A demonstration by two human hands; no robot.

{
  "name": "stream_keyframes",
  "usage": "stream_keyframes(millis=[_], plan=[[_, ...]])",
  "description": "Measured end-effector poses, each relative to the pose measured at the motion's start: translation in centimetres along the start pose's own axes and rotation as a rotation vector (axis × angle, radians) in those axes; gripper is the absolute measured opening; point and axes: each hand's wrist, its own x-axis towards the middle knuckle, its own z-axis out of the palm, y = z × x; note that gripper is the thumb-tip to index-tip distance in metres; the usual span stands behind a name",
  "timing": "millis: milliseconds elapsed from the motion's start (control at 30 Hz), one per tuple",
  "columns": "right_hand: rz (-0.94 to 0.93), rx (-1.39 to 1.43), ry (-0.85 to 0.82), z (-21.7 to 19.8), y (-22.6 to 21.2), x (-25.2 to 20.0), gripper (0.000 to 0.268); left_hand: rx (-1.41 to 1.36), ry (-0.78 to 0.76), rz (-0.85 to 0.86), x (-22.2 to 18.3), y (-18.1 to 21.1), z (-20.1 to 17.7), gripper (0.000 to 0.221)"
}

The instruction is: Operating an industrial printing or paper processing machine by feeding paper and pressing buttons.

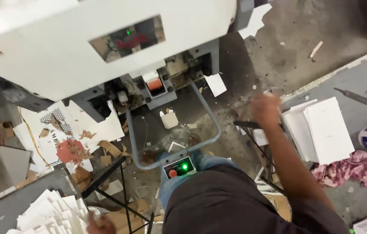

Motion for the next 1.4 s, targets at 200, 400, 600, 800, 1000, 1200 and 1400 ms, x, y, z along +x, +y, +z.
stream_keyframes(millis=[200, 400, 600, 800, 1000, 1200, 1400], plan=[[0.687, -0.387, -0.206, -10.6, 10.1, -12.6, 0.101, -0.541, -0.611, 0.016, 1.6, 11.2, 5.2, 0.031], [0.774, -0.527, -0.458, -13.0, 13.8, -18.8, 0.052, -0.303, -0.890, 0.058, 3.6, 16.7, 8.0, 0.025], [0.747, -0.749, -0.526, -13.4, 15.6, -18.9, 0.029, -0.493, -0.841, 0.180, 9.8, 24.9, 5.1, 0.033], [0.534, -0.680, -0.352, -11.1, 16.1, -21.0, 0.039, -0.477, -0.947, 0.319, 16.3, 32.7, 2.8, 0.035], [0.381, -0.790, -0.155, -12.4, 20.3, -24.0, 0.043, -0.517, -0.913, 0.613, 26.7, 43.2, -2.9, 0.034], [0.221, -0.526, 0.110, -14.5, 18.9, -15.5, 0.060, -0.559, -0.393, 0.794, 35.5, 52.1, -3.1, 0.035], [0.045, -0.200, 0.170, -10.4, 8.2, -3.2, 0.037, -0.115, -0.679, 0.629, 32.8, 51.5, 10.1, 0.074]])
